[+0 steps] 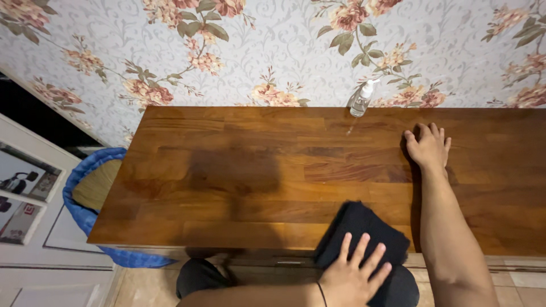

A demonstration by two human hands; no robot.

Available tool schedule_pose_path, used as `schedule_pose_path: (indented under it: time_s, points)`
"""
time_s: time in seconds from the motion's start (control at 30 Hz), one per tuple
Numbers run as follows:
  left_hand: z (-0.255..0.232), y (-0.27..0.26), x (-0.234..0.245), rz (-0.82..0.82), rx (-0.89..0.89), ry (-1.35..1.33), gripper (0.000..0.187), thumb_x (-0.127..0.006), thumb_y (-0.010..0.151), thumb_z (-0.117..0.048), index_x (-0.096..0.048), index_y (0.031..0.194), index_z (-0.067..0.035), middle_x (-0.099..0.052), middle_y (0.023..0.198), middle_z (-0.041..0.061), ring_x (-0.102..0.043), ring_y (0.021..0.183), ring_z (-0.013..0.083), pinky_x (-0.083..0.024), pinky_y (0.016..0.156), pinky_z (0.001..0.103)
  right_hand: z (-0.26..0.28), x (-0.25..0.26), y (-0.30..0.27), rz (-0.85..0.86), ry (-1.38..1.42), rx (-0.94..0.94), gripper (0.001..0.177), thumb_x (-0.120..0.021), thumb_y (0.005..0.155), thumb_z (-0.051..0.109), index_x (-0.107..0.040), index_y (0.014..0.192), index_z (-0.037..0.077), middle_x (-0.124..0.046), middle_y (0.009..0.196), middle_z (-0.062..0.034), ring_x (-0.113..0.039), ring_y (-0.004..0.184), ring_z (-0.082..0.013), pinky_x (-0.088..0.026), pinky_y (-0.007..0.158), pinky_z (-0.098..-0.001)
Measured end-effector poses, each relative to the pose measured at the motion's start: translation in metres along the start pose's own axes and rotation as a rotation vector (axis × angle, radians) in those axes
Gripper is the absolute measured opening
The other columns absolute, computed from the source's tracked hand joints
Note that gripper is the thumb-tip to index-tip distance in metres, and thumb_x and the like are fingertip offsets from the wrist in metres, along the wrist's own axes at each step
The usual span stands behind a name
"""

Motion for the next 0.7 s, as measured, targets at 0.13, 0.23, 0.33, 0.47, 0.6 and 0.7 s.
schedule_pose_path:
  time_s: [0.13,0.23,0.33,0.47,0.6,0.7]
  points:
    - [0.015,0.003,0.012,0.104,-0.084,-0.247,0.081,-0.052,0.094,-0.058,-0.041,0.158,-0.009,-0.029,0.165,0.025,-0.026,0.149,0.0581,-0.016,0.114,0.077,0.004,0.005,-0.003,0.009,0.033,0.004,0.059,-0.056,0.098,0.051,-0.059,0.143,0.013,-0.040,0.160,-0.0189,-0.026,0.151,-0.0422,-0.012,0.121,-0.0605]
    - [0.098,0.014,0.009,0.317,0.309,-1.138,0.068,-0.037,0.106,-0.058,-0.057,0.146,-0.006,-0.062,0.126,0.031,-0.061,0.113,0.0446,-0.047,0.099,0.055,0.002,0.004,-0.009,0.056,0.055,-0.040,0.056,-0.053,0.100,0.052,-0.062,0.142,0.016,-0.049,0.160,-0.0118,-0.029,0.156,-0.0395,-0.013,0.130,-0.0579]
    - [0.199,0.015,0.026,0.124,0.686,-1.161,0.071,-0.044,0.101,-0.061,-0.072,0.109,0.003,-0.075,0.084,0.018,-0.073,0.083,0.0309,-0.056,0.084,0.044,0.003,0.002,-0.004,0.052,0.079,-0.044,0.056,-0.055,0.096,0.053,-0.063,0.140,0.019,-0.042,0.163,-0.0113,-0.025,0.155,-0.0396,-0.012,0.127,-0.0566]
    - [0.323,0.002,0.055,-0.311,0.824,-1.236,0.067,-0.049,0.100,-0.057,-0.068,0.122,0.003,-0.074,0.109,0.009,-0.068,0.104,0.0203,-0.048,0.096,0.036,0.000,-0.007,0.001,0.050,0.039,-0.021,0.061,-0.055,0.096,0.054,-0.057,0.144,0.017,-0.038,0.163,-0.0129,-0.022,0.153,-0.0401,-0.009,0.123,-0.0580]
    - [0.422,-0.042,0.072,-0.557,0.983,-1.151,0.070,-0.050,0.103,-0.055,-0.073,0.116,0.010,-0.076,0.108,0.023,-0.066,0.095,0.0267,-0.053,0.087,0.037,-0.002,-0.010,0.003,0.063,0.015,-0.039,0.062,-0.054,0.096,0.055,-0.055,0.147,0.019,-0.036,0.164,-0.0117,-0.020,0.154,-0.0390,-0.010,0.123,-0.0591]
    - [0.466,-0.059,0.070,-0.720,0.878,-0.963,0.068,-0.051,0.103,-0.052,-0.062,0.133,0.007,-0.071,0.131,0.020,-0.066,0.120,0.0251,-0.048,0.104,0.033,0.000,-0.009,0.002,0.057,0.005,-0.029,0.063,-0.056,0.096,0.055,-0.055,0.147,0.018,-0.036,0.165,-0.0127,-0.021,0.155,-0.0390,-0.010,0.124,-0.0596]
Point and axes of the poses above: each hand's wrist, its own y-axis towards the middle knuckle, its own x-axis out of the back of the hand, z = x × y, the point moved 10 cm from there along y, towards the middle knuckle
